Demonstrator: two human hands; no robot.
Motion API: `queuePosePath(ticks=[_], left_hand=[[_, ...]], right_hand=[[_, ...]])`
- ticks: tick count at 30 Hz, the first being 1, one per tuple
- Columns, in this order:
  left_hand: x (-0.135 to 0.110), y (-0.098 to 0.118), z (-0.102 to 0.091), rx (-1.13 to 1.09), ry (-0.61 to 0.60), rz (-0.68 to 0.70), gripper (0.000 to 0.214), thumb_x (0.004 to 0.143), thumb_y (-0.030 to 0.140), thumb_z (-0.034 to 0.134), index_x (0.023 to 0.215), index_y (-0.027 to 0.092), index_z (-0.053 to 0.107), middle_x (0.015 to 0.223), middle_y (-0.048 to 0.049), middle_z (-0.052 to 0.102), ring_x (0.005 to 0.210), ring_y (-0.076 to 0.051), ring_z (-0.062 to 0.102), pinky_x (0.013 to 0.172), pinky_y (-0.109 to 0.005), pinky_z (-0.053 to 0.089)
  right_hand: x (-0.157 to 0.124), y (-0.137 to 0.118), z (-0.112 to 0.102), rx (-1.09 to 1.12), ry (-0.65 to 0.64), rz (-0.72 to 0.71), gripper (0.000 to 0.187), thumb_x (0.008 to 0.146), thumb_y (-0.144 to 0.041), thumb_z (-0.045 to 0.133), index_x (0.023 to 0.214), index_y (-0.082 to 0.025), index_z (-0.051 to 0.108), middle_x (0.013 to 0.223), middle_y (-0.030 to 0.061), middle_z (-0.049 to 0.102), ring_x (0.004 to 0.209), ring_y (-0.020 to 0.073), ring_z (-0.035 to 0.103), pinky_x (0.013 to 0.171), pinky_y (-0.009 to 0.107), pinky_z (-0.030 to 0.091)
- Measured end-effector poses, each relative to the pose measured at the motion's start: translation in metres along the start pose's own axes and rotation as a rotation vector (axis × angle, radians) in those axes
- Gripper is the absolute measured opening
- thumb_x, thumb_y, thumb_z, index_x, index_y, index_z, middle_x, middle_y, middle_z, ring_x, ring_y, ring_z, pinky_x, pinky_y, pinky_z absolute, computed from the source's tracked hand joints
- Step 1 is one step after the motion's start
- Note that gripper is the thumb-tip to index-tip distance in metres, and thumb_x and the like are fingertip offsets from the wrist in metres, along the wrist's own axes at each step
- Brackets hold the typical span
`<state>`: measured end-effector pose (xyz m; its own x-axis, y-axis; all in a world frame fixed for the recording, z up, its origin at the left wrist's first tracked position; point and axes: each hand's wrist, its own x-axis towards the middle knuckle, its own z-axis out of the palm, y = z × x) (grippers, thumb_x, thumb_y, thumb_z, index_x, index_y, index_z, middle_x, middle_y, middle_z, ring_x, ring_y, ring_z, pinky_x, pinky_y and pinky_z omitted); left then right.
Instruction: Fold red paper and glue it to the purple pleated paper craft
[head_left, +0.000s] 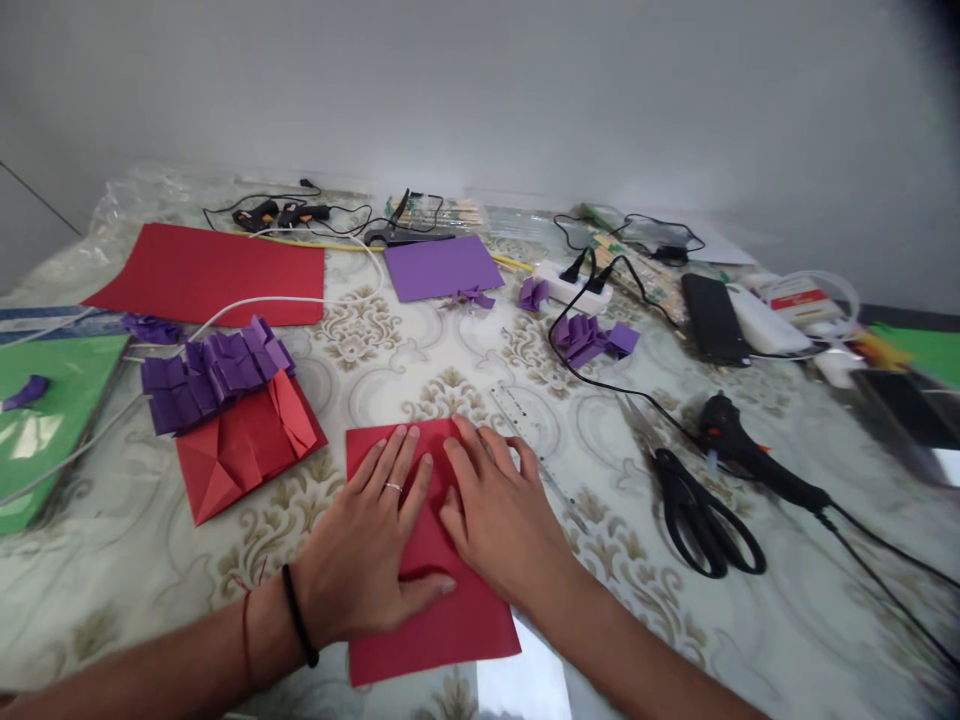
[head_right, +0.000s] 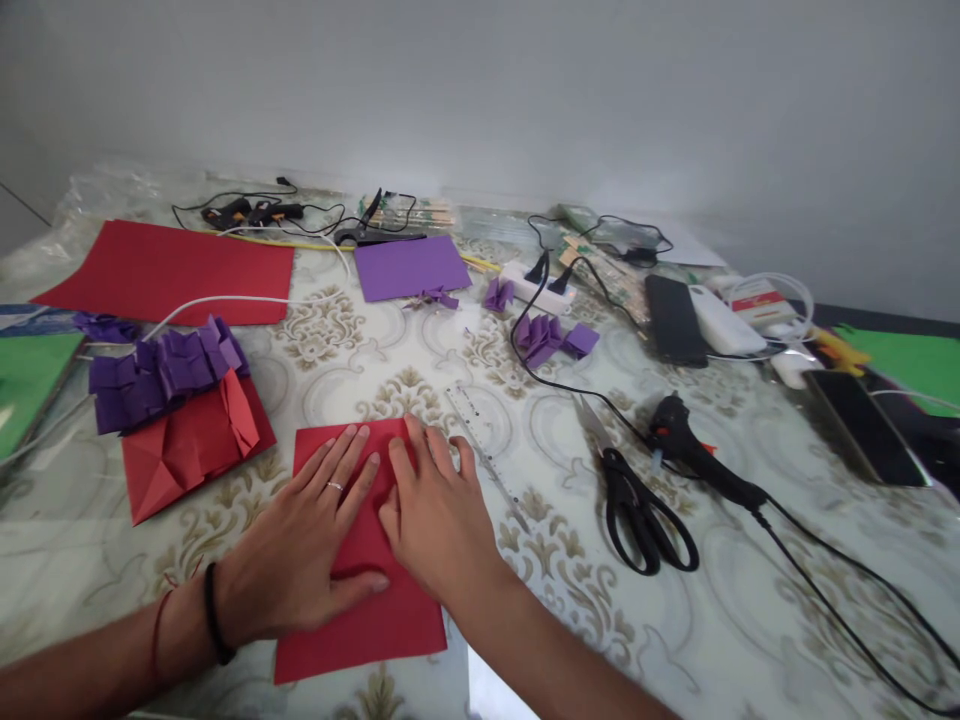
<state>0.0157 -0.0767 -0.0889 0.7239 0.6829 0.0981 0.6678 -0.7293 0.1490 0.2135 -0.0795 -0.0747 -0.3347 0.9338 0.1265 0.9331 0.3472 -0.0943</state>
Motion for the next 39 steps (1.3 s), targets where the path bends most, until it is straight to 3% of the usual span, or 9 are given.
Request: queuePosePath(ticks=[8, 21, 27, 33, 39], left_hand=[[0.002, 0.000, -0.005, -0.067, -0.042, -0.014, 0.111, 0.088, 0.077, 0.065, 0.166, 0.005, 0.033, 0.174, -0.0321, 0.019, 0.163, -0.047, 0.018, 0.130, -0.061, 0.024], [0.002, -0.003, -0.007, -0.089, -0.013, 0.041, 0.121, 0.077, 0.097, 0.056, 0.166, 0.016, 0.039, 0.178, -0.0255, 0.004, 0.162, -0.053, 0.014, 0.128, -0.067, 0.023], [0.001, -0.004, -0.006, -0.077, -0.001, 0.051, 0.121, 0.077, 0.096, 0.058, 0.165, 0.015, 0.040, 0.179, -0.0217, 0.004, 0.163, -0.051, 0.011, 0.129, -0.066, 0.022], [0.002, -0.004, -0.007, -0.064, -0.014, 0.062, 0.122, 0.076, 0.095, 0.059, 0.164, 0.013, 0.041, 0.178, -0.0254, 0.003, 0.163, -0.052, 0.011, 0.129, -0.066, 0.020], [0.002, -0.003, -0.007, -0.052, 0.000, 0.053, 0.119, 0.082, 0.092, 0.057, 0.166, 0.010, 0.037, 0.178, -0.0259, 0.009, 0.163, -0.050, 0.013, 0.129, -0.065, 0.022]], right_hand=[[-0.028, -0.001, 0.000, -0.031, -0.009, -0.028, 0.051, 0.108, -0.025, 0.039, 0.154, -0.008, 0.053, 0.168, 0.0166, 0.045, 0.149, 0.0372, 0.045, 0.117, 0.060, 0.032], [-0.059, 0.009, -0.005, 0.015, -0.068, -0.071, 0.055, 0.112, -0.029, 0.034, 0.163, -0.012, 0.041, 0.173, 0.0078, 0.037, 0.160, 0.0320, 0.032, 0.126, 0.060, 0.022], [-0.060, 0.014, -0.002, 0.025, -0.089, -0.085, 0.056, 0.113, -0.031, 0.034, 0.165, -0.013, 0.037, 0.174, 0.0084, 0.034, 0.162, 0.0306, 0.028, 0.128, 0.062, 0.022], [-0.059, 0.014, -0.004, 0.021, -0.094, -0.086, 0.055, 0.113, -0.032, 0.034, 0.163, -0.010, 0.040, 0.174, 0.0086, 0.034, 0.162, 0.0309, 0.028, 0.128, 0.064, 0.022], [-0.050, 0.010, -0.013, 0.038, -0.118, -0.112, 0.055, 0.109, -0.026, 0.035, 0.158, -0.005, 0.048, 0.172, 0.0151, 0.037, 0.162, 0.0309, 0.029, 0.129, 0.061, 0.027]])
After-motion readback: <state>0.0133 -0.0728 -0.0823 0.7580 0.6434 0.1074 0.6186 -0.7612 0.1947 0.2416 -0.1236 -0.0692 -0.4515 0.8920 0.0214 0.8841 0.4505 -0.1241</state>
